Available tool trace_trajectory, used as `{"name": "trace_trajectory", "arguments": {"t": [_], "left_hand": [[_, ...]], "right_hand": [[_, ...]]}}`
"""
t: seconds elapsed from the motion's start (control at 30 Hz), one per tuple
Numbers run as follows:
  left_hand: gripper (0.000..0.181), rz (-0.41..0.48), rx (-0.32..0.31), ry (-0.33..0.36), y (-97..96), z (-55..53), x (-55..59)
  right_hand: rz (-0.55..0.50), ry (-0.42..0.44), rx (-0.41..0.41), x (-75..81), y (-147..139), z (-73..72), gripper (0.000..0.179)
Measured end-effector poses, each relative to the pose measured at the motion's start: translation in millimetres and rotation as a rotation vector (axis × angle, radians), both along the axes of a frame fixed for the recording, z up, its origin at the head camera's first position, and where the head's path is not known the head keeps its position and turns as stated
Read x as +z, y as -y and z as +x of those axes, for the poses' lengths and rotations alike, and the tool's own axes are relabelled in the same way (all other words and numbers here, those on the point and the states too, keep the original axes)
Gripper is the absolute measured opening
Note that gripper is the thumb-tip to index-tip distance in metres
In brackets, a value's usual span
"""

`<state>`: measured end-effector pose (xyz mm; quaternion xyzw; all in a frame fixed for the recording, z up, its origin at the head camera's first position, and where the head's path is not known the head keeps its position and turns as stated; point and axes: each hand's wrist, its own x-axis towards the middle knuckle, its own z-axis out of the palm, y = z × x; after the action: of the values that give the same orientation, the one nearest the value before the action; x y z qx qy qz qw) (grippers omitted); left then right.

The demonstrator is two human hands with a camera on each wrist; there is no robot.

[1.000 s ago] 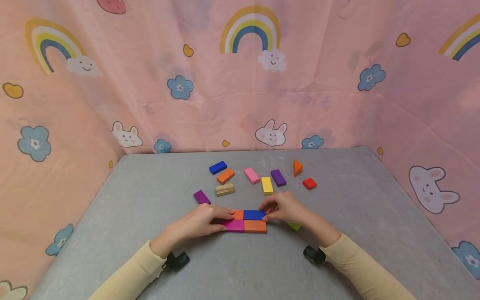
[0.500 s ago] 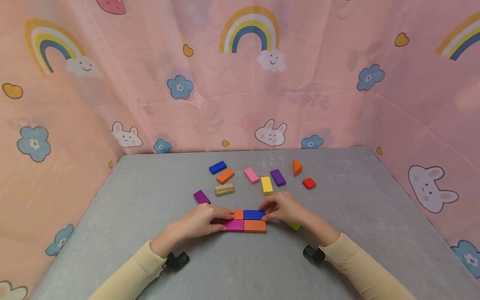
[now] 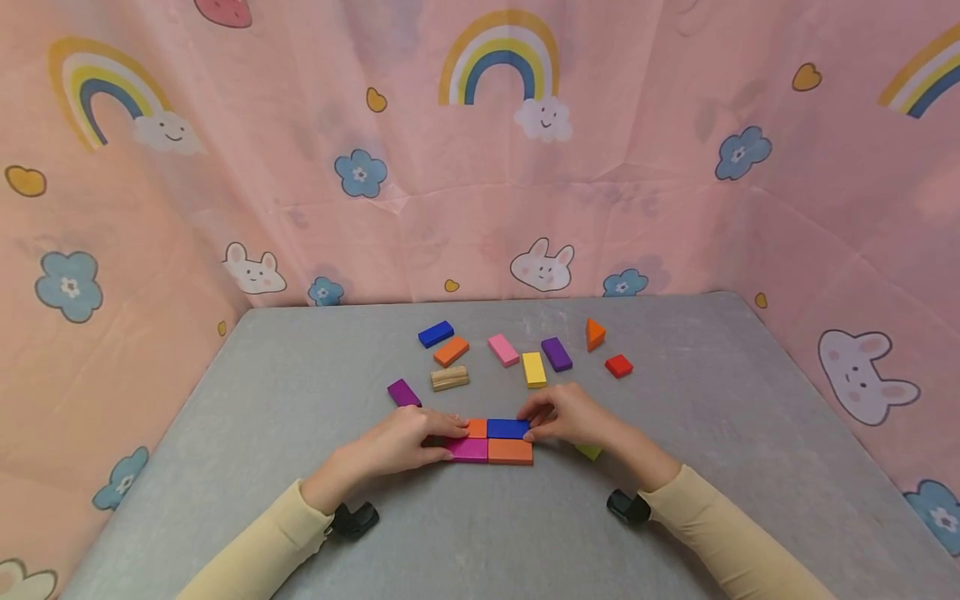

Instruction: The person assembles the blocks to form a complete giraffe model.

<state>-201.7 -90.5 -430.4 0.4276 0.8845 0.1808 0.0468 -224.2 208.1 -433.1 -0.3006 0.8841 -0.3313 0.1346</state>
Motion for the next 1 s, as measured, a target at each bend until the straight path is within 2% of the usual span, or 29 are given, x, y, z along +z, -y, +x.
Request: {"name": "trace_trajectory", "arguments": {"t": [0.3,0.57,1.0], "left_hand": [[0.036,0.004,-0.001,0.007,-0.4,-0.2,-1.0],[0.036,0.003,-0.004,-0.001,-0.6,-1.5,-1.8],[0.036,0.009,-0.014,-0.001,0.5,-3.0,-3.0]], "right_hand": [[-0.021,0.028,0.027,-0.3,-1.5,-0.7,0.029],[-0.049,0.041,0.008,6.1,-8.4,-3.2,0.033],[-0.033,-0.1,-0.06,15.2,-21.2,-12.1,0.035]]}}
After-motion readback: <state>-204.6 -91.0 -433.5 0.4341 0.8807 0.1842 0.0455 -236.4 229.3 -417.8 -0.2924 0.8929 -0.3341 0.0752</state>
